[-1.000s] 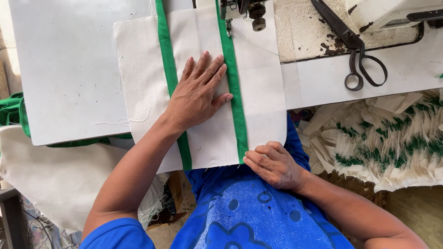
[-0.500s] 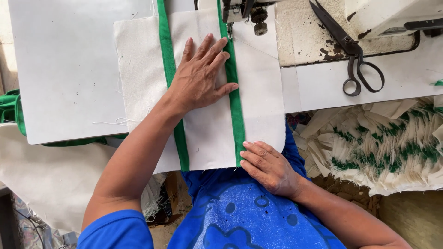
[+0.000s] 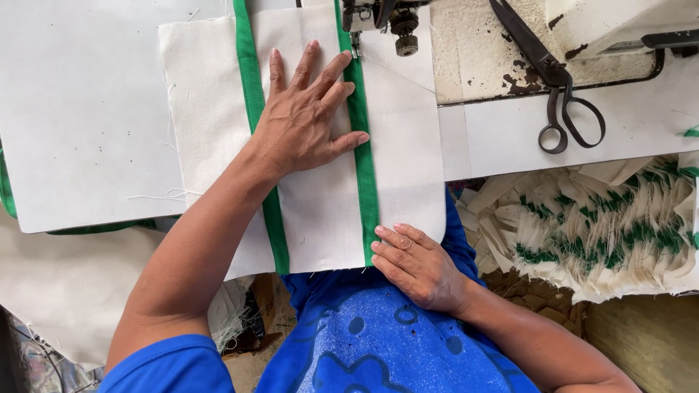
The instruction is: Sewing green fabric straps onto white tote bags using an industrial sewing machine.
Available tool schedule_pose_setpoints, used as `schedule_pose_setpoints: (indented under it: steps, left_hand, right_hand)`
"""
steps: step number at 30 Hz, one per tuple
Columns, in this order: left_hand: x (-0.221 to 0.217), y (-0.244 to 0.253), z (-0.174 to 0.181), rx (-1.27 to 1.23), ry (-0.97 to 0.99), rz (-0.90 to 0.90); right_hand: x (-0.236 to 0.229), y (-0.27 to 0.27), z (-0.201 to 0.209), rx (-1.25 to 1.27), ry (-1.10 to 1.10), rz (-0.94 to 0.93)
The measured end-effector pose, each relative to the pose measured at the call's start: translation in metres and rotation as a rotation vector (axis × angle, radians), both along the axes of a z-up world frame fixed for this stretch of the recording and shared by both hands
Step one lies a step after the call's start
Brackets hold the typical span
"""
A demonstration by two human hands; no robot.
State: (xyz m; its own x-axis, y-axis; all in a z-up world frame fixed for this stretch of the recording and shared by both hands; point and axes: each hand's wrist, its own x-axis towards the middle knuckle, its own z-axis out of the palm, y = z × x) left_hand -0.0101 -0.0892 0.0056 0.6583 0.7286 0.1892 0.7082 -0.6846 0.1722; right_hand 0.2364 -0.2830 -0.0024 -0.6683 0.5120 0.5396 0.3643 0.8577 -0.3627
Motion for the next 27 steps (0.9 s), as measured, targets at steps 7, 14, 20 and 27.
schedule_pose_setpoints:
  steps: [7, 14, 20, 27]
  left_hand:
    - [0.000, 0.001, 0.001, -0.059, -0.021, -0.001]
    - [-0.001, 0.006, 0.003, -0.067, -0.018, -0.008]
    - [-0.002, 0.006, 0.000, -0.032, -0.002, -0.004]
    - [0.012, -0.048, 0.008, -0.238, 0.153, 0.036]
  right_hand:
    - [0.000, 0.004, -0.001, -0.017, -0.005, 0.004]
    - [0.000, 0.009, -0.001, -0.032, -0.017, 0.009]
    - [-0.002, 0.006, -0.002, -0.003, -0.021, -0.012]
    - [-0.001, 0.004, -0.002, 0.004, -0.016, -0.012]
